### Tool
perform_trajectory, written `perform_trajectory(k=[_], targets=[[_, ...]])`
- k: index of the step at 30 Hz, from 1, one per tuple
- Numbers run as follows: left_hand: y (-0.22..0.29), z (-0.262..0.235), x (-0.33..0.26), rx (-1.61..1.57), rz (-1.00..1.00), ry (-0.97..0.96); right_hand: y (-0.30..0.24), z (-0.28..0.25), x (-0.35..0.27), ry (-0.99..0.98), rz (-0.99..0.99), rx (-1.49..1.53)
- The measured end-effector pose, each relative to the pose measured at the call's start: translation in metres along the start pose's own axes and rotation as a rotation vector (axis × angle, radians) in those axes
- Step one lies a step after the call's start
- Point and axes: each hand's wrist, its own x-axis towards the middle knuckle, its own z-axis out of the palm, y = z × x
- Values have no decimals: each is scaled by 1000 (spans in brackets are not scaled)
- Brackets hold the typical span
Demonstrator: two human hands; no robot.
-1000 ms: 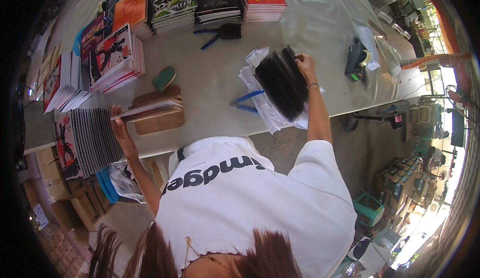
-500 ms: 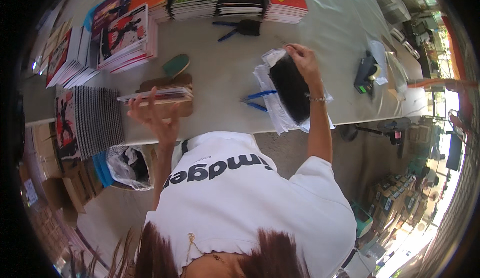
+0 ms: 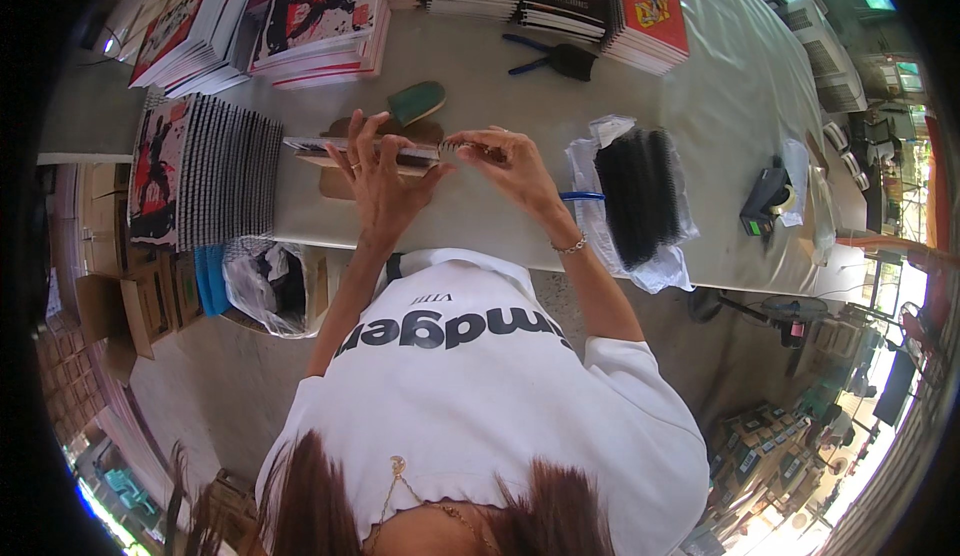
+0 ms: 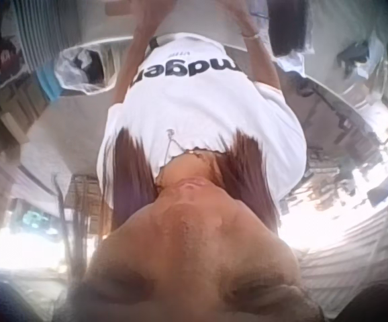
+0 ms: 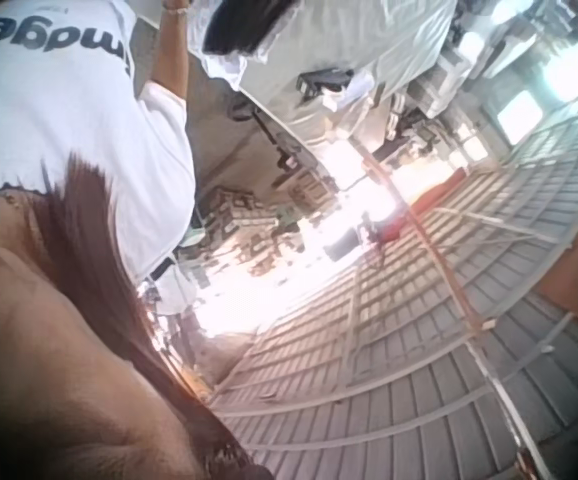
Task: The person assembles spiral-bound notebooks by placing covers and paper onto a wooden jig and trimming the spiral coil with pliers.
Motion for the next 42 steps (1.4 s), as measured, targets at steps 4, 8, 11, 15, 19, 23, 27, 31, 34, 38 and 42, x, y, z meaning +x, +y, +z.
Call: perform_trajectory(k=[4,8,11,15,19,23,27,31,34,38,42], targets=[[-3,5,2,21,17,22,1,9,2,39,-18,-22],[-6,6,2,41,37,0,-11,11,2,26,22,-126],[-4,5,4,22,43,21,-9,12,2,49,-14,-94],[-4,3,7,18,64,12,-10,11,2,45,-15,-57],[-5,4,7,25,94,-14,-12,17,-2,18,-13,6],[-5,3,7,54,122,-28,-11,28,-5,111,-50,-49],[-6,4,7,83,133,-34,-17,26,-4,107,-134,-261],[-8,-1,8,107,167,-46,-32,35,-5,207,-180,-354],[-8,-4,9,122,169,-90,-21,32,-5,162,-252,-397],[-10,-7,8,131,174,-132,-22,39,-4,194,-241,-435],[-10,-14,12,87,176,-176,-23,46,-4,249,-257,-553]])
